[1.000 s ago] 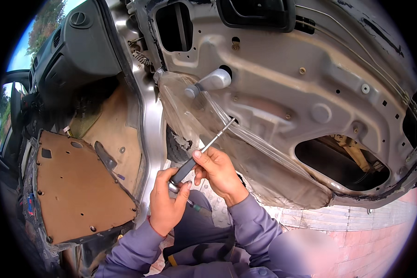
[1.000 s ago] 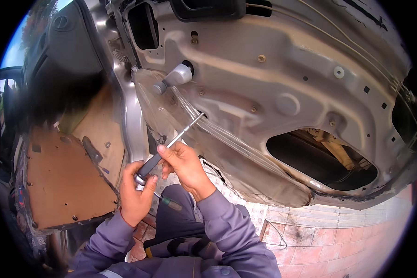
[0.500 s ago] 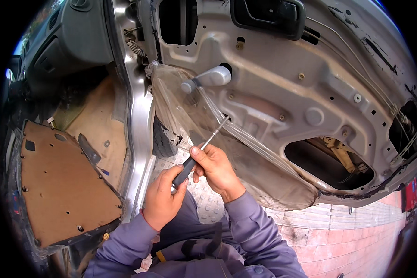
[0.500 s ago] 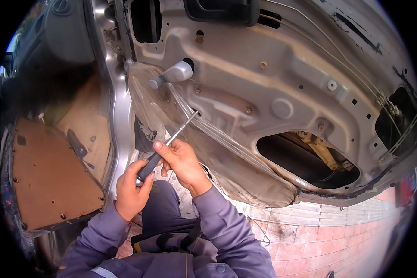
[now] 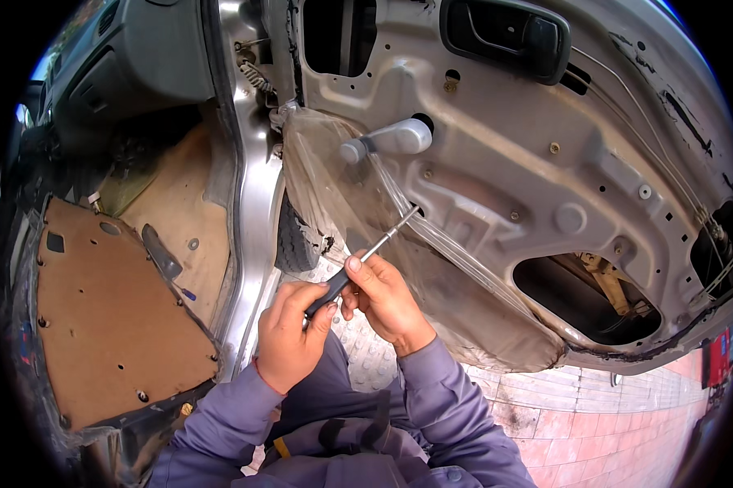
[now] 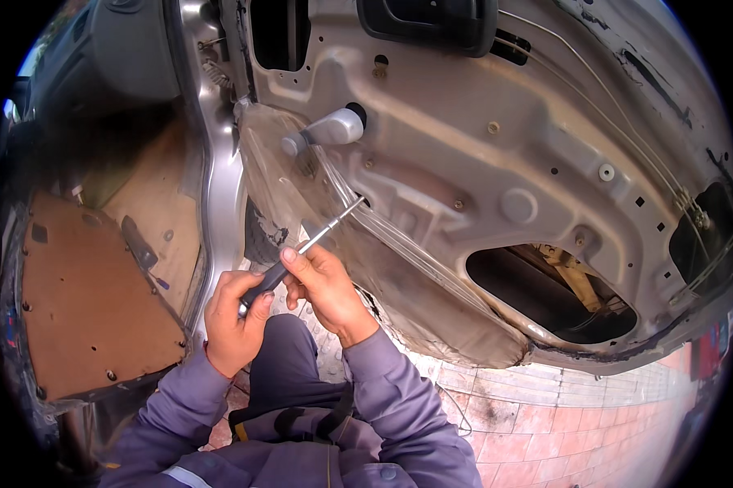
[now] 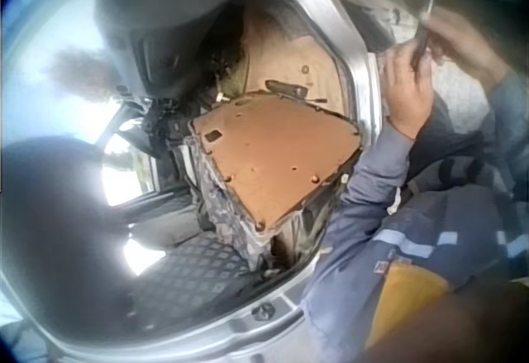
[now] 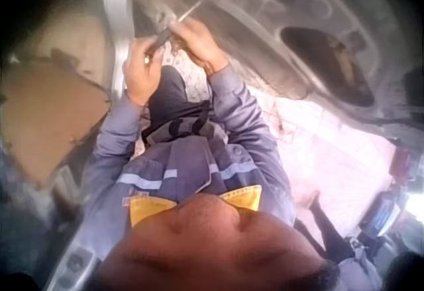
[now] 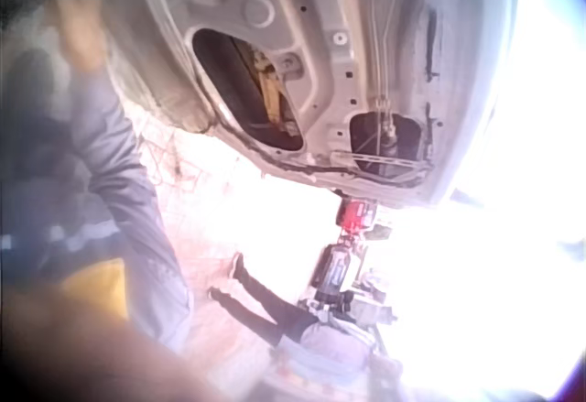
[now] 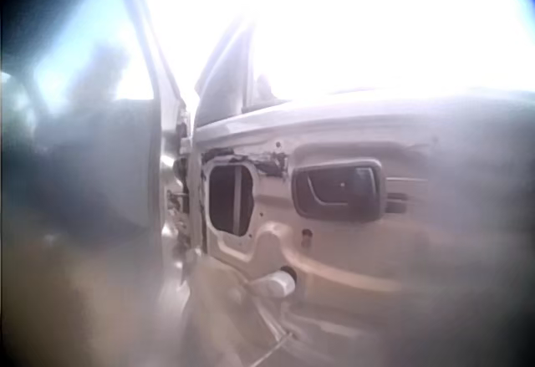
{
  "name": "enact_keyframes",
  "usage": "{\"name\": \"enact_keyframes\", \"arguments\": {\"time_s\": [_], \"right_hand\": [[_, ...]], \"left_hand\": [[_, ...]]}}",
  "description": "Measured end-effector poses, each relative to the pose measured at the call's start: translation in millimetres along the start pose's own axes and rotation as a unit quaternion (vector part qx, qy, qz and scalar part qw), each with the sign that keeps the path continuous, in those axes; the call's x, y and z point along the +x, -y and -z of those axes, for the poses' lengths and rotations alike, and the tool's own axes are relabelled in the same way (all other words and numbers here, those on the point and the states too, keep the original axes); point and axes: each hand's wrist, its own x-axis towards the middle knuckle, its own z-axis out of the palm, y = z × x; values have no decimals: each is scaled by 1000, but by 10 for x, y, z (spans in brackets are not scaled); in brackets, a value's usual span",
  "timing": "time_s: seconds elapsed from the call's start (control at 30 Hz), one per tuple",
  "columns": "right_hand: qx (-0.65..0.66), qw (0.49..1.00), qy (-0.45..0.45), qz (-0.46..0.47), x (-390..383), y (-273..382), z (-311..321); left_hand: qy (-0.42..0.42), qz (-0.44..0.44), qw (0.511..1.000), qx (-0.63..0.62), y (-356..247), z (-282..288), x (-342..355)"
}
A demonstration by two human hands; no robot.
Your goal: The person selects a screwdriver and socket from a tool chest, then walks to a silver car. They sit on the ground and use the screwdriver to remove screws from the interior door panel, then pull out a rubber weather stripping seal from the door frame.
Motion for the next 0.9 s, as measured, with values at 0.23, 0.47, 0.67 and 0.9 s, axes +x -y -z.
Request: {"name": "enact_keyframes", "arguments": {"time_s": [0.23,0.47,0.67,0.9], "right_hand": [[-34,998,-26,38,11,109,-60],[-15,1000,1,-11,3,180,-114],[-69,997,1,26,-39,83,-33],[5,1000,10,20,49,164,-222]], "left_hand": [[-22,385,829,-405,-272,48,59],[15,157,983,-94,-112,-15,-180],[-18,353,865,-355,-310,-69,-163],[-2,182,978,-106,-97,-54,-221]]}}
